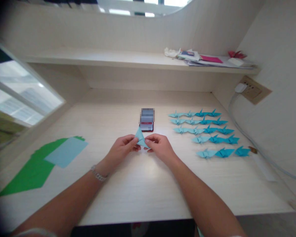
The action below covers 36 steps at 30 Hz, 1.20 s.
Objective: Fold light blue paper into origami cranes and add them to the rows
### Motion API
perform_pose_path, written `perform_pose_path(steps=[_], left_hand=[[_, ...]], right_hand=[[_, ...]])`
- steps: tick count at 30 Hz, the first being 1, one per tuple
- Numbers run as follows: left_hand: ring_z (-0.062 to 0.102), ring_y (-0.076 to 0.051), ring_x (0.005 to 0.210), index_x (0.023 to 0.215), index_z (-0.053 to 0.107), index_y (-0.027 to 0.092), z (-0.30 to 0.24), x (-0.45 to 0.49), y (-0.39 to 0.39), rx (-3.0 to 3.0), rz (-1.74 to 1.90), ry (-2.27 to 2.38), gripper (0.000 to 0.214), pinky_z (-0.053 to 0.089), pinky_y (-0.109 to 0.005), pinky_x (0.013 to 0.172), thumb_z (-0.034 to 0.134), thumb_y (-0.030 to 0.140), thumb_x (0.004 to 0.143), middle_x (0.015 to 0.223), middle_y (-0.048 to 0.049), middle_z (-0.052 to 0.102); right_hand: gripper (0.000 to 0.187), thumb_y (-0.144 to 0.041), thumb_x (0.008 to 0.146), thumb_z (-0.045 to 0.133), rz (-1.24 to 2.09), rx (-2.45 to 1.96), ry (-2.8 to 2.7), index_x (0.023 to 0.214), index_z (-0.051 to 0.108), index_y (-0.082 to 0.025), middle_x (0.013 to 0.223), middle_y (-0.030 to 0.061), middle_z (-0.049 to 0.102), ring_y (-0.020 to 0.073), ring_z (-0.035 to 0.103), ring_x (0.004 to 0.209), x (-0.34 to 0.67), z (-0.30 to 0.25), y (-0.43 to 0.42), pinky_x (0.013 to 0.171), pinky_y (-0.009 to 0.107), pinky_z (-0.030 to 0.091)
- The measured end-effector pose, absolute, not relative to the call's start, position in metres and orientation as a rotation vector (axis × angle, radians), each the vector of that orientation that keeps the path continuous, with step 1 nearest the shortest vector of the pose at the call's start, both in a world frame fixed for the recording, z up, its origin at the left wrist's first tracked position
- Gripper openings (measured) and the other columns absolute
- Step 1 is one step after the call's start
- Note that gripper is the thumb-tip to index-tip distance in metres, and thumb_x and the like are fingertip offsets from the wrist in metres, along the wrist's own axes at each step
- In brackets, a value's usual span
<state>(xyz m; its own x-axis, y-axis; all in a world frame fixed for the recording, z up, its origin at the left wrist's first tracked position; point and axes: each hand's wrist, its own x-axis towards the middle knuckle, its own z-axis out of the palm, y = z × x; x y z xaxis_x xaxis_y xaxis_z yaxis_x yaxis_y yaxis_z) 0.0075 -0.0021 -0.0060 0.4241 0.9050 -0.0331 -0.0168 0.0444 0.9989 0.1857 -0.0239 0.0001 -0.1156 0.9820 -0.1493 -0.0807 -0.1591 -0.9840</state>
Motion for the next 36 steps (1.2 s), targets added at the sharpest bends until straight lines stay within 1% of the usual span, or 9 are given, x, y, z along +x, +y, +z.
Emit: perform_pose_path(steps=[5,14,19,23,25,27,30,33,36], left_hand=[[0.061,-0.014,0.072,0.087,0.065,0.015,-0.01,0.011,-0.003,1.102,0.978,0.884,0.025,0.049,-0.024,0.062,0.063,0.038,0.079,0.081,-0.0058,0.066],[0.06,-0.012,0.064,0.096,0.063,0.015,-0.011,0.012,-0.004,1.068,0.966,0.882,0.032,0.048,-0.023,0.058,0.068,0.037,0.074,0.077,-0.0041,0.065],[0.06,-0.013,0.06,0.089,0.062,0.015,-0.012,0.015,-0.005,1.228,0.984,0.994,0.029,0.048,-0.024,0.057,0.069,0.038,0.074,0.068,-0.0023,0.065],[0.062,-0.015,0.072,0.092,0.063,0.014,-0.011,0.02,-0.013,1.381,1.008,0.999,0.03,0.05,-0.027,0.067,0.069,0.037,0.073,0.084,-0.0059,0.068],[0.063,-0.017,0.077,0.097,0.063,0.015,-0.011,0.023,-0.016,1.43,0.987,0.987,0.036,0.051,-0.03,0.07,0.073,0.034,0.068,0.09,-0.0074,0.068],[0.063,-0.019,0.083,0.1,0.064,0.015,-0.012,0.025,-0.018,1.466,0.971,1.001,0.037,0.051,-0.032,0.075,0.072,0.032,0.069,0.095,-0.0088,0.068],[0.063,-0.021,0.09,0.1,0.067,0.015,-0.013,0.023,-0.015,1.486,1.004,1.069,0.027,0.049,-0.034,0.082,0.065,0.026,0.075,0.099,-0.0098,0.069],[0.063,-0.021,0.091,0.096,0.069,0.016,-0.015,0.02,-0.009,1.446,1.036,1.102,0.023,0.048,-0.034,0.085,0.063,0.022,0.075,0.1,-0.009,0.07],[0.064,-0.021,0.09,0.096,0.07,0.017,-0.018,0.017,-0.006,1.399,1.045,1.097,0.023,0.048,-0.034,0.084,0.065,0.025,0.074,0.098,-0.0091,0.07]], right_hand=[[0.029,-0.04,0.064,0.074,1.505,-1.107,-1.108,0.078,0.067,-0.016,0.074,0.0024,0.067,0.0135,0.062,0.064,0.184,0.0,-0.027,0.062,0.029,0.053],[0.031,-0.043,0.071,0.068,1.532,-1.133,-1.08,0.088,0.063,-0.018,0.072,0.0016,0.067,0.0152,0.063,0.064,0.18,-0.005,-0.026,0.057,0.028,0.052],[0.019,-0.032,0.074,0.063,1.222,-1.27,-1.324,0.084,0.067,-0.016,0.071,0.0033,0.069,0.0156,0.062,0.061,0.179,-0.01,-0.027,0.055,0.026,0.049],[0.013,-0.028,0.076,0.06,0.866,-1.435,-1.482,0.078,0.068,-0.017,0.069,0.0025,0.069,0.0155,0.062,0.062,0.179,-0.007,-0.031,0.058,0.025,0.046],[0.012,-0.025,0.077,0.058,0.772,-1.463,-1.543,0.079,0.069,-0.019,0.071,0.0021,0.069,0.0156,0.063,0.065,0.18,-0.005,-0.034,0.061,0.026,0.046],[0.012,-0.022,0.077,0.058,0.726,-1.456,-1.583,0.082,0.069,-0.02,0.073,0.002,0.07,0.0159,0.063,0.068,0.179,-0.005,-0.034,0.064,0.027,0.047],[0.013,-0.022,0.076,0.059,0.76,-1.393,-1.564,0.086,0.068,-0.02,0.077,0.0025,0.07,0.0162,0.064,0.07,0.178,-0.009,-0.033,0.068,0.028,0.049],[0.018,-0.031,0.076,0.064,0.936,-1.3,-1.489,0.089,0.067,-0.018,0.08,0.0037,0.07,0.0164,0.064,0.071,0.177,-0.014,-0.03,0.069,0.029,0.05],[0.027,-0.038,0.071,0.07,1.114,-1.231,-1.415,0.088,0.066,-0.017,0.081,0.0051,0.07,0.017,0.064,0.072,0.178,-0.018,-0.027,0.068,0.029,0.051]])
